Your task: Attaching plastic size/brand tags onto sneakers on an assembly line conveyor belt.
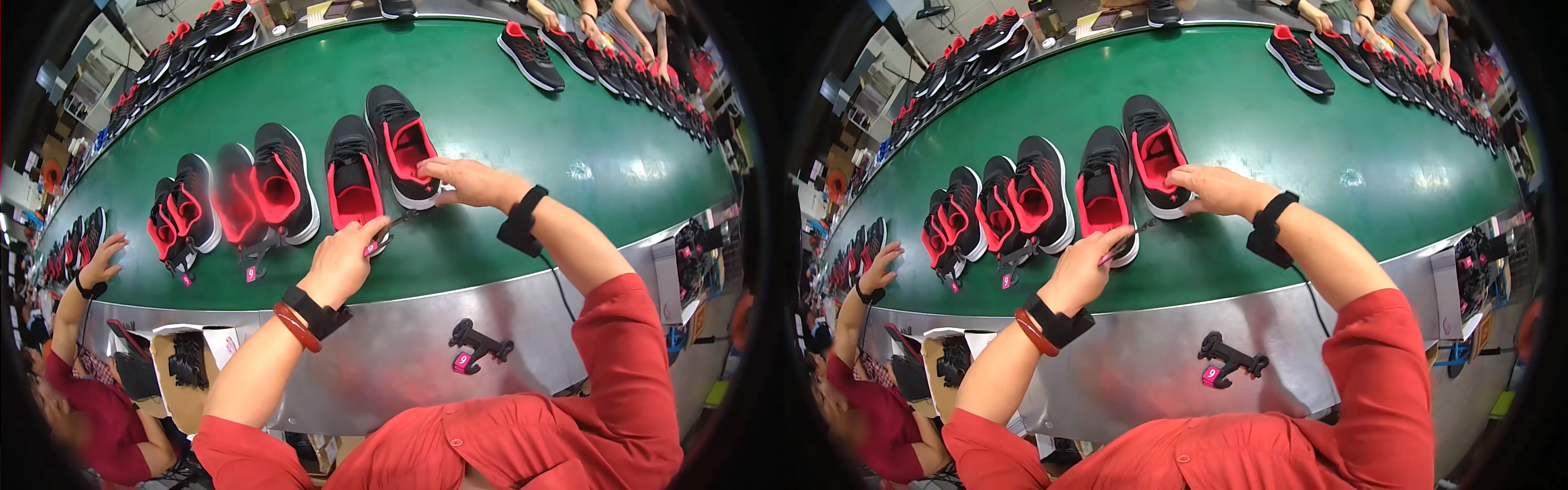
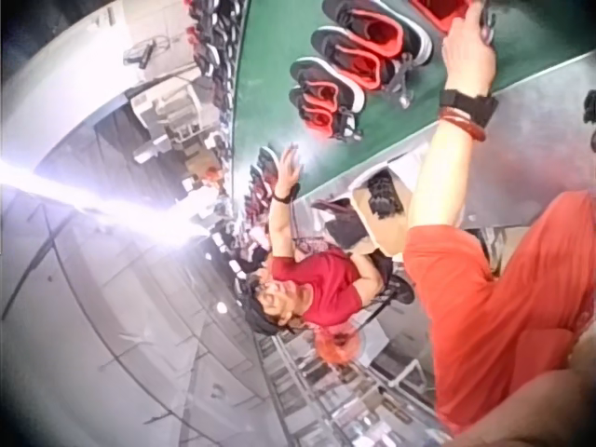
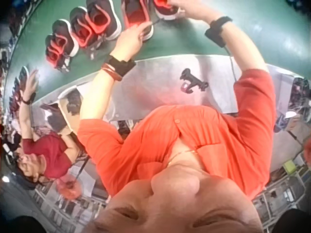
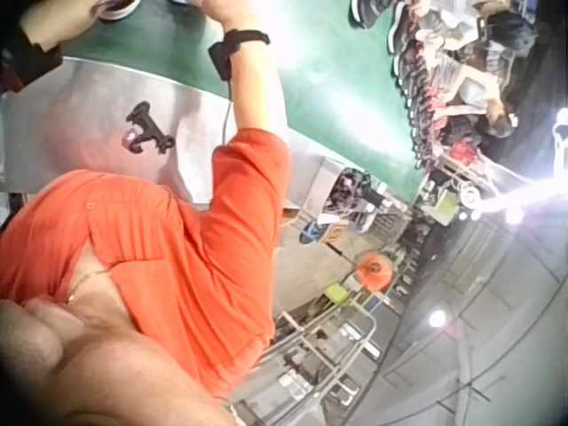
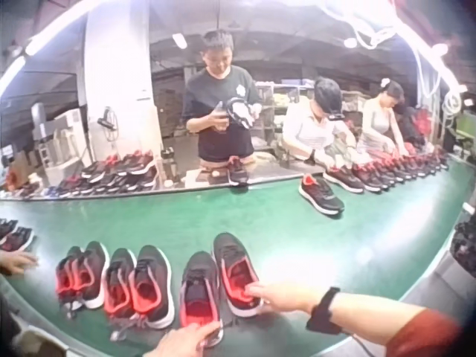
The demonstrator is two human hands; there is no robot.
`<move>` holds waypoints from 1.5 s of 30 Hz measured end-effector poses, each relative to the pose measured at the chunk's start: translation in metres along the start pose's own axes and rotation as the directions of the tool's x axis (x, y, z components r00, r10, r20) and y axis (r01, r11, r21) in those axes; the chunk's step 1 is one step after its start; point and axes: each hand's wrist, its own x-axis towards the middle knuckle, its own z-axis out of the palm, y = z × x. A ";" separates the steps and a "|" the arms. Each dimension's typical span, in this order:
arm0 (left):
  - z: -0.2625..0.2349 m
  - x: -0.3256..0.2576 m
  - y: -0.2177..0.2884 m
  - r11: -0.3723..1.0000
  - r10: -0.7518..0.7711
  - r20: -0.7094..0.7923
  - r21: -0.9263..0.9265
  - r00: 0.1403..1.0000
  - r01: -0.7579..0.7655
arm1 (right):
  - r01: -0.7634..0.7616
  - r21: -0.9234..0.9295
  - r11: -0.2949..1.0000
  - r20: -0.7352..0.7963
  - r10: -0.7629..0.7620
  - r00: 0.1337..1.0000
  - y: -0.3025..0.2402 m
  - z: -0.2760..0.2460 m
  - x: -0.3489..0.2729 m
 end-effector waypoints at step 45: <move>-0.002 -0.025 -0.027 0.980 -0.011 -0.151 0.197 0.988 0.041 | -0.236 0.099 0.967 0.069 0.230 0.971 -0.147 0.064 -0.180</move>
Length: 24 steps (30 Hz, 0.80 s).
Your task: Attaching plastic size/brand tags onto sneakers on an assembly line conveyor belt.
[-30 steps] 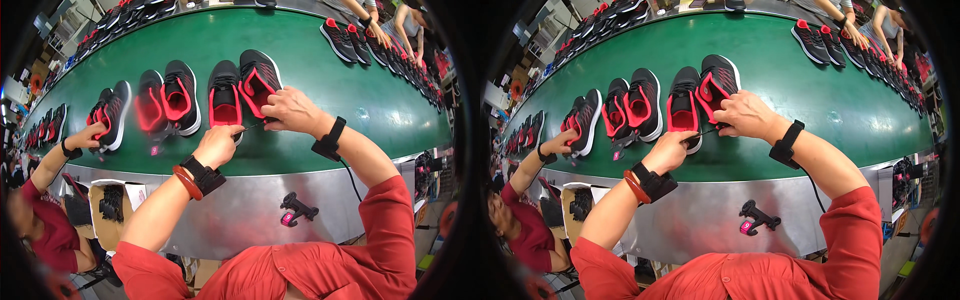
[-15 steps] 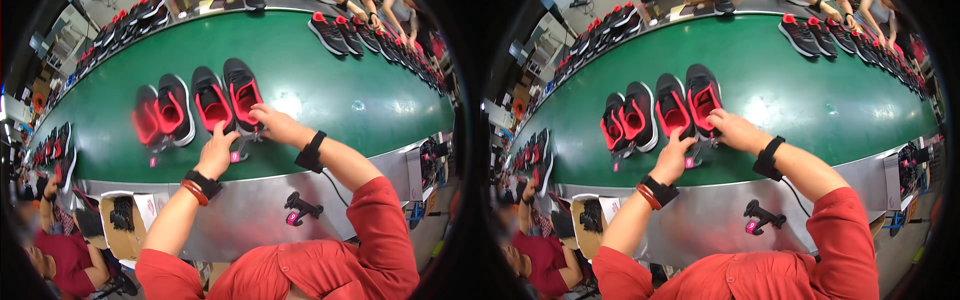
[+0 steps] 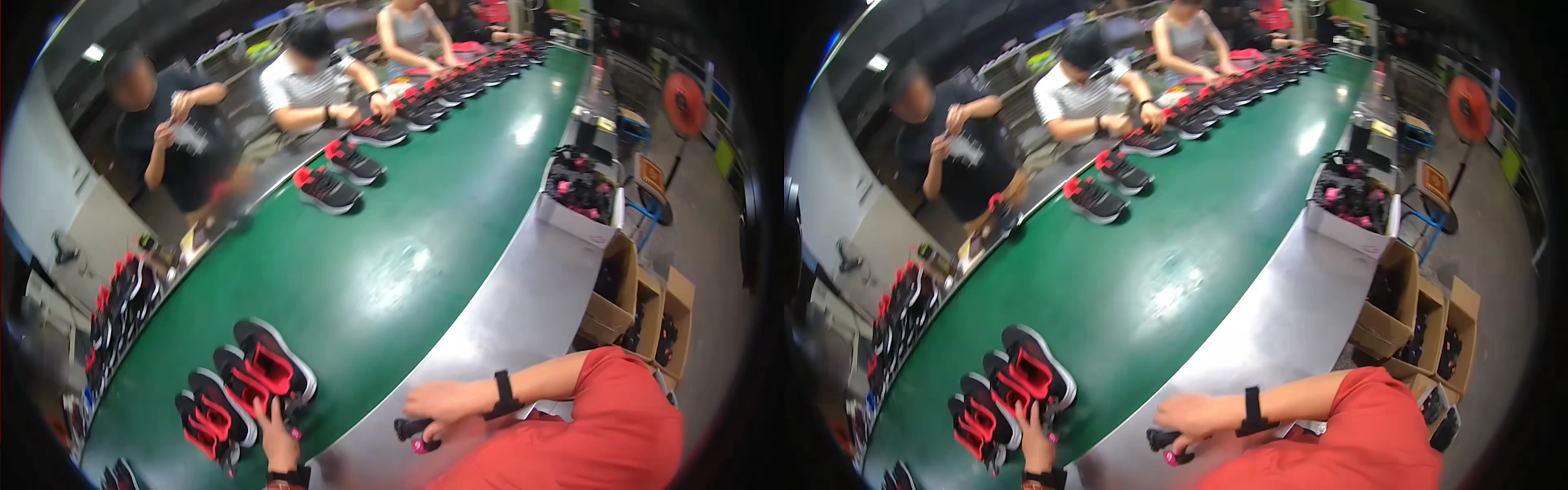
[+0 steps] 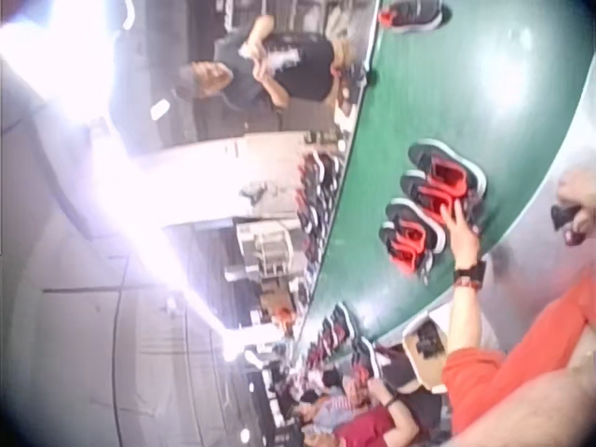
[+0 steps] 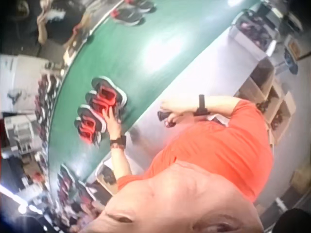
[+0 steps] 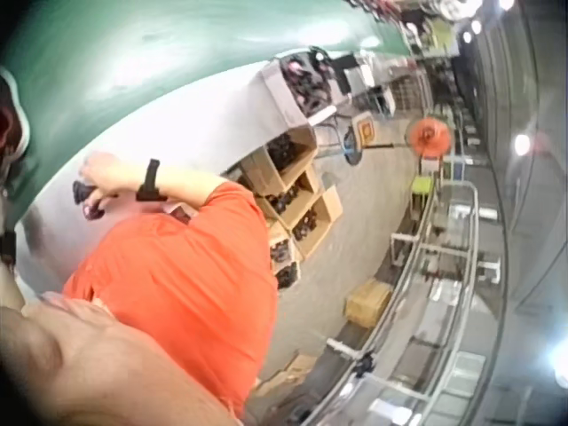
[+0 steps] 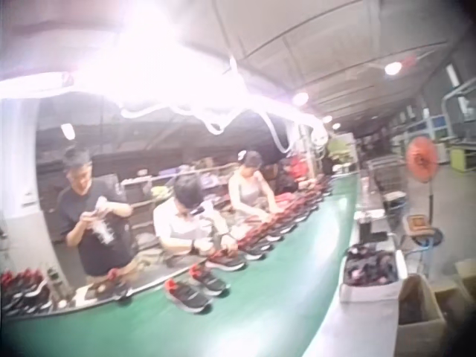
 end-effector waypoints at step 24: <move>0.074 -0.070 0.128 0.751 0.007 0.068 -0.659 0.998 0.040 | 0.204 0.164 0.965 -0.272 -0.154 0.950 0.018 0.036 -0.021</move>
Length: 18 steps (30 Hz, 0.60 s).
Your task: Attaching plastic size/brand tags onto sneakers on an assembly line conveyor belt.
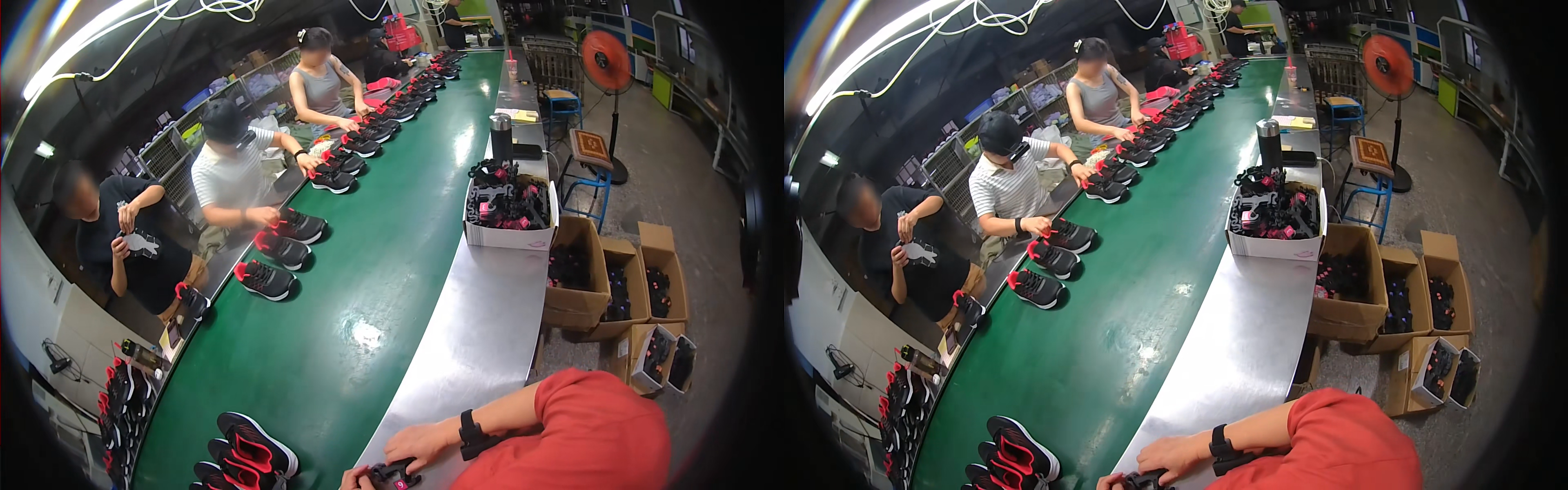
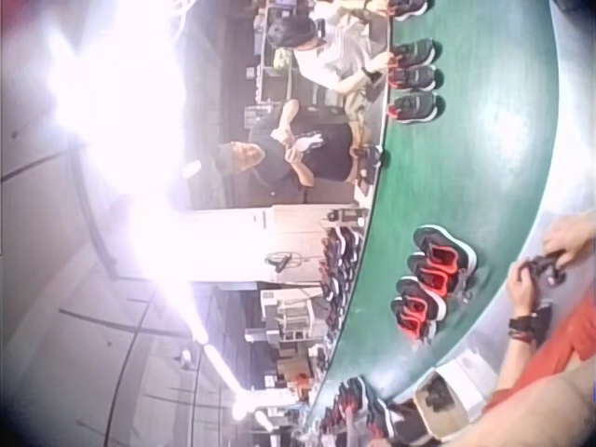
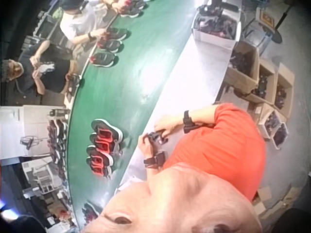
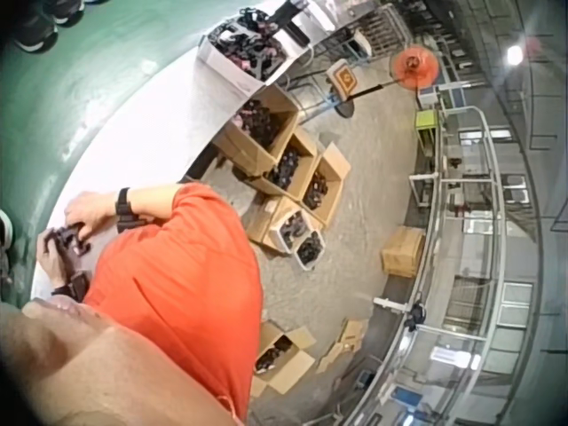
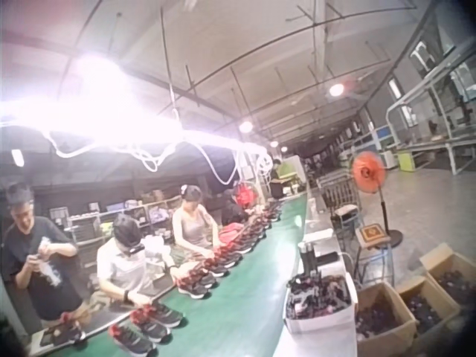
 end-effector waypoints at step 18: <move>0.009 0.000 -0.028 0.994 -0.038 -0.101 -0.104 0.994 0.028 | -0.092 0.121 0.988 -0.033 0.096 0.995 -0.007 -0.007 0.000</move>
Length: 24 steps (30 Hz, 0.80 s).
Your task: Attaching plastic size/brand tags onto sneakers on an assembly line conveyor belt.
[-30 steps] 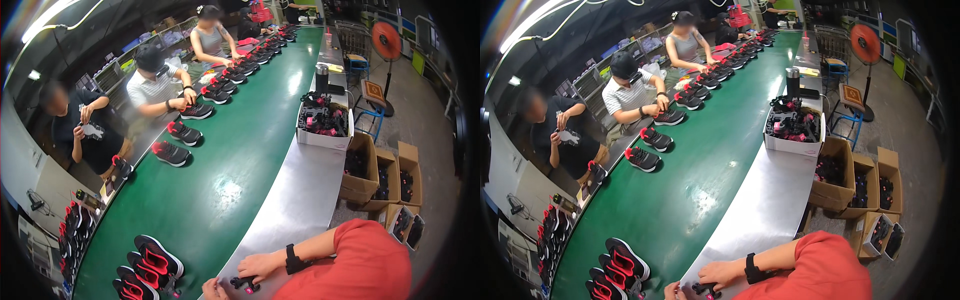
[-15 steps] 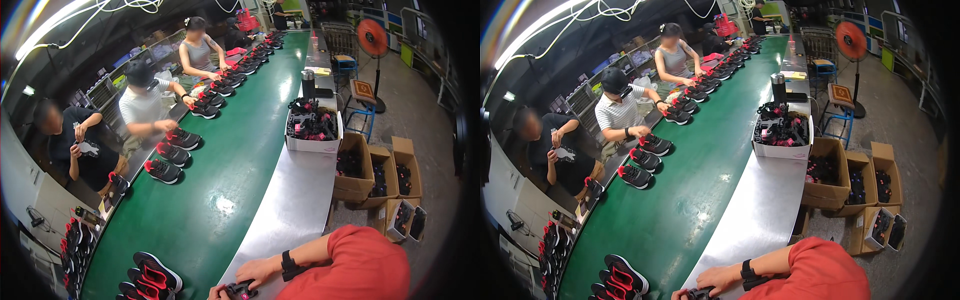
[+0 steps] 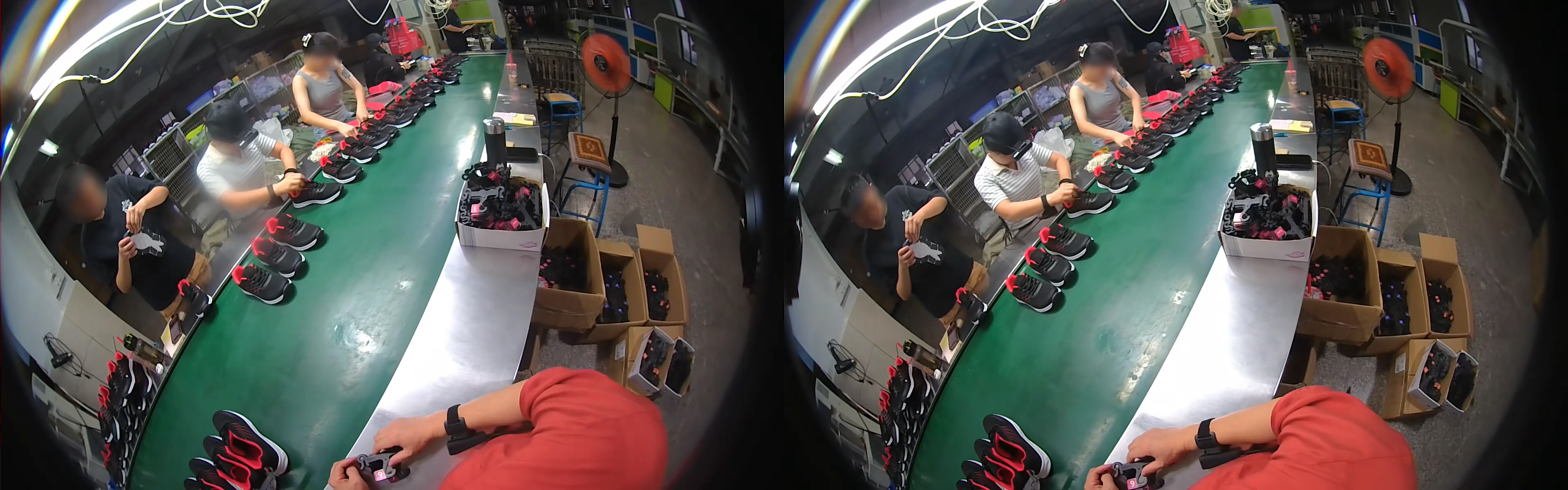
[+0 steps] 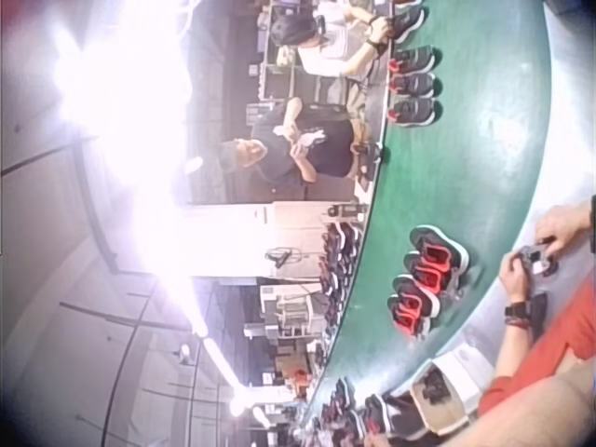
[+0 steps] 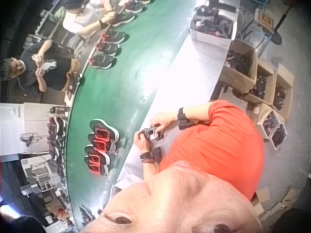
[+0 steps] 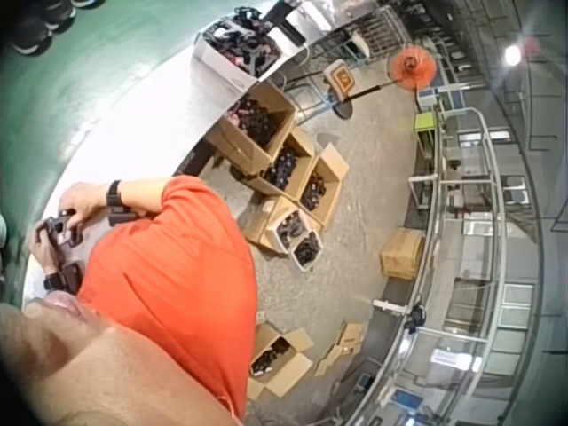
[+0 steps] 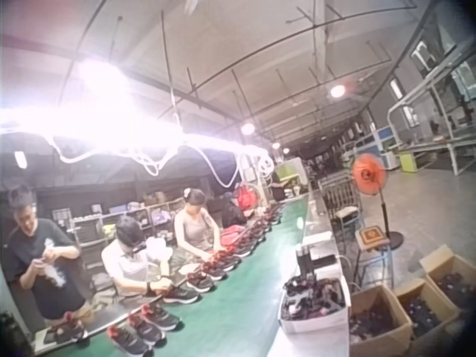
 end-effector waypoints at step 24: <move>0.002 -0.003 0.016 0.998 -0.026 -0.008 -0.057 1.000 0.025 | -0.014 0.020 1.000 -0.024 0.014 1.000 0.003 0.003 -0.001</move>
